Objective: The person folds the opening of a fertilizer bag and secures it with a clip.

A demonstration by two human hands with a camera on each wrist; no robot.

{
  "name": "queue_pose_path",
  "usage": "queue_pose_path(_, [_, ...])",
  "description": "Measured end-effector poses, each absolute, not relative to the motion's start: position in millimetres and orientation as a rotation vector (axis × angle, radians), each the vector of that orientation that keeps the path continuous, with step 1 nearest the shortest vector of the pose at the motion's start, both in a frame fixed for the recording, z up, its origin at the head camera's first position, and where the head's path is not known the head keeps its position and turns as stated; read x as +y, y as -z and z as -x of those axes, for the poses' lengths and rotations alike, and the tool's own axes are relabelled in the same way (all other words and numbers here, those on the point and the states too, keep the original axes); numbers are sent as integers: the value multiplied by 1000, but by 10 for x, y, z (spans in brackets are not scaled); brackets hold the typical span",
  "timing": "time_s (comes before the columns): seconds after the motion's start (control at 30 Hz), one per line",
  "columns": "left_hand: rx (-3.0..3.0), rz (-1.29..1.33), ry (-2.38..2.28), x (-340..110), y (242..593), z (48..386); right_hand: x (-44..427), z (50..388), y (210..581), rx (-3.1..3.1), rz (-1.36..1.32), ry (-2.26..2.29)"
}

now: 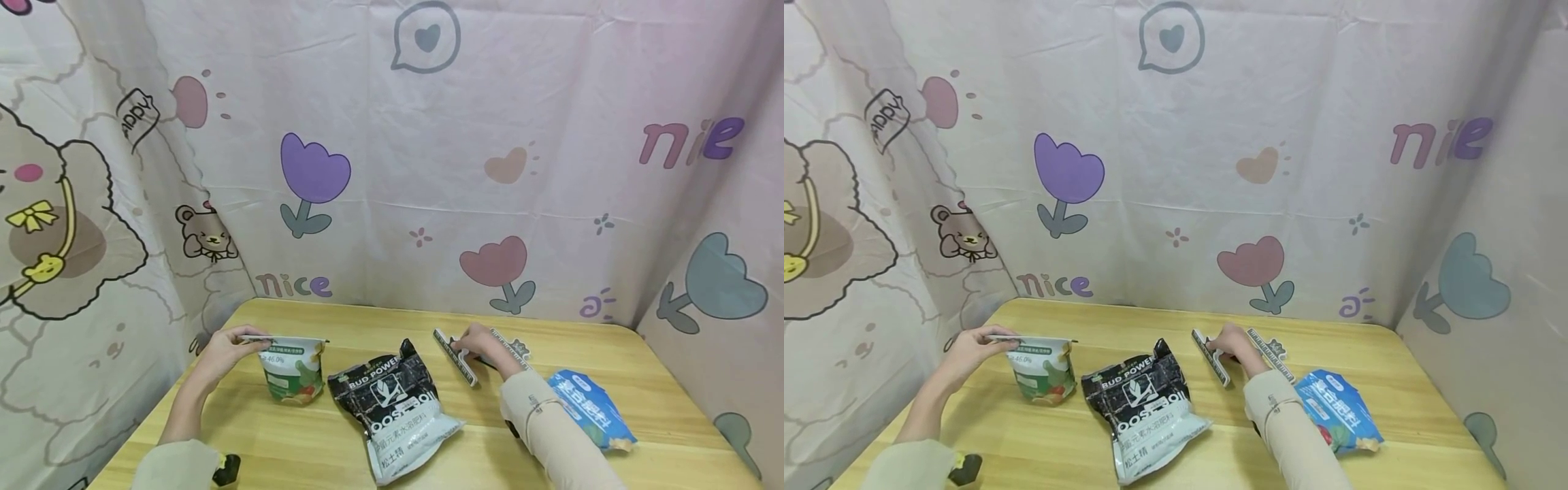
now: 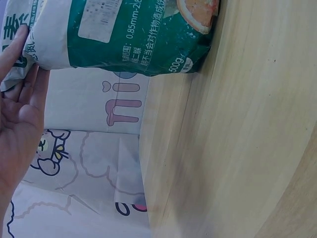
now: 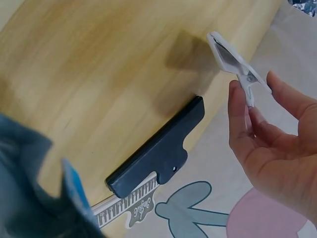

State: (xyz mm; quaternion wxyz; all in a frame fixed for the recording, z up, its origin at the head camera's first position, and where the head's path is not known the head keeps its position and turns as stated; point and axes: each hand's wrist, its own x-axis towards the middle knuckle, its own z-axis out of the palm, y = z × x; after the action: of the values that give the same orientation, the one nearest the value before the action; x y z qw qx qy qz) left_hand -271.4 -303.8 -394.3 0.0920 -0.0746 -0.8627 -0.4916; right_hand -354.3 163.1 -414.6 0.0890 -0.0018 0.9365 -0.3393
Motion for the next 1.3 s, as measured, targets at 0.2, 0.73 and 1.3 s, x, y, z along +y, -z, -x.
queue_pose_path(0.2, [-2558, 218, 1460, -3044, 3954, 2711, 1625, 3542, 4078, 2782, 47, 1052])
queue_pose_path(0.73, [-2559, 220, 1480, -3048, 3939, 2710, 1416, 3444, 3775, 2855, 256, 1265])
queue_pose_path(1.3, [-2563, 218, 1479, -3040, 3943, 2714, 696, 3140, 3278, 2726, 621, 1706])
